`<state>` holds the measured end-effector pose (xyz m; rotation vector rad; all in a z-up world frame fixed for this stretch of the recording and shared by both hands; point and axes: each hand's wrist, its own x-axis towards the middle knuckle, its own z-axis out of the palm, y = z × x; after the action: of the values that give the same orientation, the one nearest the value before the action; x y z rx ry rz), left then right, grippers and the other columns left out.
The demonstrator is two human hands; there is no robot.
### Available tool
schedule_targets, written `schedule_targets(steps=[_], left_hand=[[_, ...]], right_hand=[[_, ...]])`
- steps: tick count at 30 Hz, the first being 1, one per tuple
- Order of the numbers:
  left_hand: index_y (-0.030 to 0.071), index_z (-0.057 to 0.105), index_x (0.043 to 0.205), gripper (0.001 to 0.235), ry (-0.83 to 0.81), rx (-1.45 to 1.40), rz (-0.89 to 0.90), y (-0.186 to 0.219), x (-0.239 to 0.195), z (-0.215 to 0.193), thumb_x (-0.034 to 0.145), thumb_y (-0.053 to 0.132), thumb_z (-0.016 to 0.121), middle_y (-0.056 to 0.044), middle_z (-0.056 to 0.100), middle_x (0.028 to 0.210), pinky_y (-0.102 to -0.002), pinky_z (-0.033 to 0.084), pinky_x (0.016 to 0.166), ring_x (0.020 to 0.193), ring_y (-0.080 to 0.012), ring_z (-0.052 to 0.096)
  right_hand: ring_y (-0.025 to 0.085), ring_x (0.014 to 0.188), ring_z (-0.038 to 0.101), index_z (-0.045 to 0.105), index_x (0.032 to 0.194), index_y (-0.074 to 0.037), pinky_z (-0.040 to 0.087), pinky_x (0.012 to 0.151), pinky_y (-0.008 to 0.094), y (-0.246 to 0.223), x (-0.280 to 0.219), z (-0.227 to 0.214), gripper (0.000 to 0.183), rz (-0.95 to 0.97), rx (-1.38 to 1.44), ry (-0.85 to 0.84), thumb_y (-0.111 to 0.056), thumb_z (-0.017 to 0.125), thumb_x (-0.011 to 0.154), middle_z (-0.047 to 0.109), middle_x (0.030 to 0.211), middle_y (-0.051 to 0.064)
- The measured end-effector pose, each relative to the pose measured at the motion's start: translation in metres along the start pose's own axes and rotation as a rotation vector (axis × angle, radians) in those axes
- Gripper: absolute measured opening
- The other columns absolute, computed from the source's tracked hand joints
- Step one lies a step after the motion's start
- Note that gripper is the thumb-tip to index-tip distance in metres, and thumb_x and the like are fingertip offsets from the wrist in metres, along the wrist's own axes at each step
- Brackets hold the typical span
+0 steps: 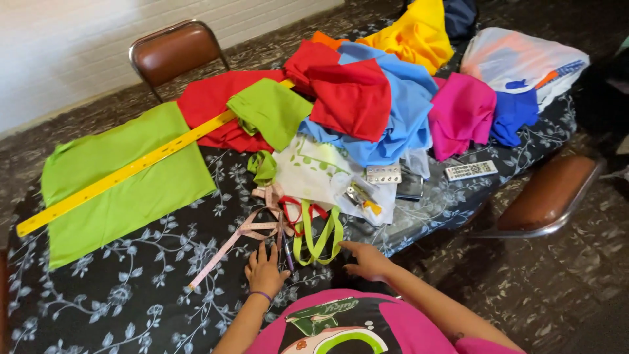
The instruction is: Cutting green fabric into specific shapes using scissors and a ruler on a work table.
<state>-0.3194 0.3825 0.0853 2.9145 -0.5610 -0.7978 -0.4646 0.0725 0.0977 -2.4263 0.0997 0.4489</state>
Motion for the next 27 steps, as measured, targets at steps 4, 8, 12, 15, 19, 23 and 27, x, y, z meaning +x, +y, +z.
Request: schedule_targets(steps=[4,8,12,15,19,23,27], left_hand=[[0.027,0.020,0.172,0.095,0.001,0.019,0.023,0.016,0.021,0.000,0.099,0.057,0.072,-0.008,0.008,0.181,-0.065,0.025,0.124,0.163,-0.0417,0.013],[0.033,0.027,0.168,0.104,0.040,0.061,-0.031,0.022,0.041,0.004,0.086,0.064,0.083,-0.002,0.016,0.180,-0.062,0.037,0.122,0.161,-0.0351,0.024],[0.037,0.028,0.166,0.121,0.059,0.039,-0.040,0.013,0.050,0.009,0.071,0.065,0.098,-0.004,0.018,0.180,-0.060,0.043,0.119,0.156,-0.0370,0.032],[0.045,0.015,0.170,0.133,-0.093,-0.007,-0.277,0.009,0.063,0.005,0.071,0.072,0.099,0.010,0.009,0.183,-0.059,0.039,0.124,0.161,-0.0328,0.030],[0.038,0.019,0.171,0.121,-0.069,-0.068,-0.461,0.018,0.075,-0.022,0.077,0.077,0.085,0.003,0.010,0.184,-0.061,0.031,0.129,0.164,-0.0416,0.024],[0.039,0.030,0.169,0.105,0.033,-0.152,-0.571,0.048,0.076,-0.057,0.082,0.072,0.079,0.008,0.018,0.183,-0.061,0.037,0.125,0.160,-0.0338,0.034],[0.034,0.023,0.172,0.104,0.050,-0.333,-0.518,0.085,0.061,-0.086,0.086,0.069,0.072,0.006,0.011,0.184,-0.067,0.030,0.126,0.165,-0.0387,0.019]], right_hand=[[0.022,0.107,0.079,0.055,0.158,-0.023,0.057,0.099,0.039,0.017,-0.001,-0.041,0.068,0.120,0.282,0.077,-0.024,0.078,0.093,0.070,0.142,0.007],[0.017,0.097,0.082,0.067,0.149,-0.028,0.056,0.093,0.031,0.092,0.020,-0.115,0.064,0.282,0.357,0.362,-0.033,0.086,0.088,0.087,0.109,0.002],[0.013,0.085,0.069,0.064,0.146,-0.028,0.054,0.087,0.035,0.265,0.065,-0.188,0.077,0.386,0.458,0.765,-0.025,0.089,0.073,0.077,0.129,-0.004],[0.034,0.119,0.069,0.060,0.145,-0.021,0.047,0.105,0.049,0.322,0.066,-0.270,0.068,0.751,0.377,0.993,-0.047,0.076,0.084,0.075,0.126,0.003],[0.041,0.123,0.055,0.046,0.144,0.002,0.048,0.101,0.053,0.386,0.084,-0.325,0.106,0.989,0.168,1.211,-0.060,0.094,0.073,0.059,0.133,0.024],[0.049,0.118,0.070,0.054,0.151,-0.011,0.055,0.099,0.051,0.378,0.094,-0.370,0.094,1.105,0.268,1.001,-0.054,0.088,0.075,0.075,0.125,0.028],[0.051,0.100,0.076,0.085,0.118,-0.016,0.061,0.087,0.057,0.413,0.109,-0.375,0.041,1.055,0.043,1.010,-0.044,0.075,0.090,0.082,0.104,0.021]])
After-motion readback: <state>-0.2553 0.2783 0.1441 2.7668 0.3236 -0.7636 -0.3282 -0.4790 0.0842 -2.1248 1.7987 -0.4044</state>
